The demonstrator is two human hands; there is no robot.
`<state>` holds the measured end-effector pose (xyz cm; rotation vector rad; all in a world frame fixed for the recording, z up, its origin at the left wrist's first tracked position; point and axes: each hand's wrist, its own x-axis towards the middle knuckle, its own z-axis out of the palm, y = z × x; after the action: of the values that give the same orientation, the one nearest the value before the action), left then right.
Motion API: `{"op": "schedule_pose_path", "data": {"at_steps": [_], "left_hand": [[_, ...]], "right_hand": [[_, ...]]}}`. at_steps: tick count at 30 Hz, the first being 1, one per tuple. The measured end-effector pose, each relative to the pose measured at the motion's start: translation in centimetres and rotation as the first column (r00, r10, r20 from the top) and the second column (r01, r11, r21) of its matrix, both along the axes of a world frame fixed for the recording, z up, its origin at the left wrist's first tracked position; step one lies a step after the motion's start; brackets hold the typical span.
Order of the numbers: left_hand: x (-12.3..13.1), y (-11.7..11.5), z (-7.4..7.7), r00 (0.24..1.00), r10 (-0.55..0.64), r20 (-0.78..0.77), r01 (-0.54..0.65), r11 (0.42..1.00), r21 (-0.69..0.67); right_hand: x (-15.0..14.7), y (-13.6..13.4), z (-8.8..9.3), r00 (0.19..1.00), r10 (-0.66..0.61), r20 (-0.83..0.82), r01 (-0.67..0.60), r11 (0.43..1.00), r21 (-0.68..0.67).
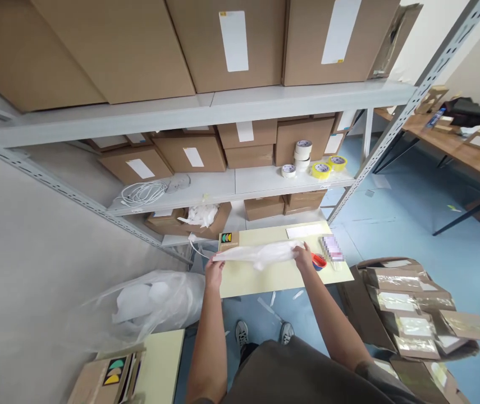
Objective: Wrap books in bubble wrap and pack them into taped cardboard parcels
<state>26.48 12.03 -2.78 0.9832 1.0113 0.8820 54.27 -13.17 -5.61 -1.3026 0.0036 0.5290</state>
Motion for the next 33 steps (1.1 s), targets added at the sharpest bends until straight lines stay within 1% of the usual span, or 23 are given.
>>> {"op": "schedule_pose_path", "data": {"at_steps": [2, 4, 6, 8, 11, 14, 16, 17, 19, 21, 23, 25, 27, 28, 29, 31, 33], "left_hand": [[-0.5, 2.3, 1.0, 0.996, 0.062, 0.068, -0.068, 0.994, 0.088], [-1.3, 4.2, 1.7, 0.992, 0.084, 0.094, -0.097, 0.984, 0.147], [-2.4, 5.8, 2.0, 0.994, 0.077, 0.075, -0.089, 0.982, 0.169], [-3.2, 6.9, 2.1, 0.997, 0.066, 0.027, -0.069, 0.983, 0.173], [-3.6, 7.2, 2.0, 0.998, 0.013, -0.061, -0.002, 0.984, 0.177], [-2.9, 5.6, 1.8, 0.978, -0.14, -0.156, 0.167, 0.969, 0.179], [-2.1, 3.7, 1.6, 0.946, -0.237, -0.22, 0.278, 0.944, 0.178], [-1.7, 2.6, 1.4, 0.933, -0.271, -0.236, 0.318, 0.929, 0.188], [-1.0, 0.3, 1.1, 0.91, -0.339, -0.238, 0.393, 0.89, 0.233], [-0.6, -1.9, 0.8, 0.884, -0.41, -0.225, 0.459, 0.853, 0.248], [-0.7, -3.6, 0.5, 0.859, -0.469, -0.208, 0.508, 0.832, 0.223], [-1.1, -4.5, 0.3, 0.843, -0.492, -0.219, 0.532, 0.824, 0.196], [-1.8, -4.8, 0.1, 0.846, -0.455, -0.277, 0.514, 0.835, 0.197], [-2.2, -4.6, 0.0, 0.857, -0.406, -0.319, 0.481, 0.851, 0.209], [-2.5, -4.3, -0.1, 0.871, -0.336, -0.359, 0.431, 0.873, 0.228], [-3.1, -3.3, -0.2, 0.898, -0.16, -0.409, 0.292, 0.913, 0.285], [-3.5, -2.1, -0.1, 0.913, 0.006, -0.408, 0.147, 0.928, 0.342]], "right_hand": [[-0.2, 1.2, 0.5, 0.996, -0.026, -0.09, 0.028, 0.999, 0.023], [-0.5, 1.8, 1.0, 0.989, -0.015, -0.147, 0.025, 0.998, 0.065], [-0.9, 1.9, 1.5, 0.989, 0.023, -0.146, -0.012, 0.997, 0.077], [-1.4, 1.8, 1.8, 0.987, 0.056, -0.148, -0.049, 0.997, 0.054], [-2.5, 2.2, 1.8, 0.981, 0.114, -0.158, -0.115, 0.993, -0.002], [-4.9, 3.6, 1.0, 0.977, 0.136, -0.166, -0.155, 0.982, -0.106], [-7.4, 5.1, 0.1, 0.967, 0.158, -0.202, -0.195, 0.965, -0.178], [-8.7, 5.9, -0.3, 0.951, 0.194, -0.24, -0.242, 0.952, -0.19], [-11.4, 7.7, -1.2, 0.902, 0.313, -0.296, -0.362, 0.923, -0.128], [-13.6, 9.4, -1.7, 0.87, 0.406, -0.281, -0.436, 0.898, -0.052], [-14.8, 10.9, -2.0, 0.863, 0.447, -0.237, -0.465, 0.885, -0.022], [-15.1, 12.1, -2.0, 0.876, 0.435, -0.21, -0.449, 0.893, -0.025], [-14.7, 12.6, -2.0, 0.895, 0.391, -0.215, -0.409, 0.912, -0.042], [-14.2, 12.5, -1.9, 0.904, 0.366, -0.221, -0.386, 0.921, -0.053], [-13.6, 12.2, -1.9, 0.912, 0.343, -0.226, -0.367, 0.928, -0.071], [-12.2, 11.0, -2.1, 0.93, 0.292, -0.223, -0.325, 0.937, -0.127], [-10.5, 9.1, -2.4, 0.952, 0.23, -0.201, -0.268, 0.945, -0.186]]}}
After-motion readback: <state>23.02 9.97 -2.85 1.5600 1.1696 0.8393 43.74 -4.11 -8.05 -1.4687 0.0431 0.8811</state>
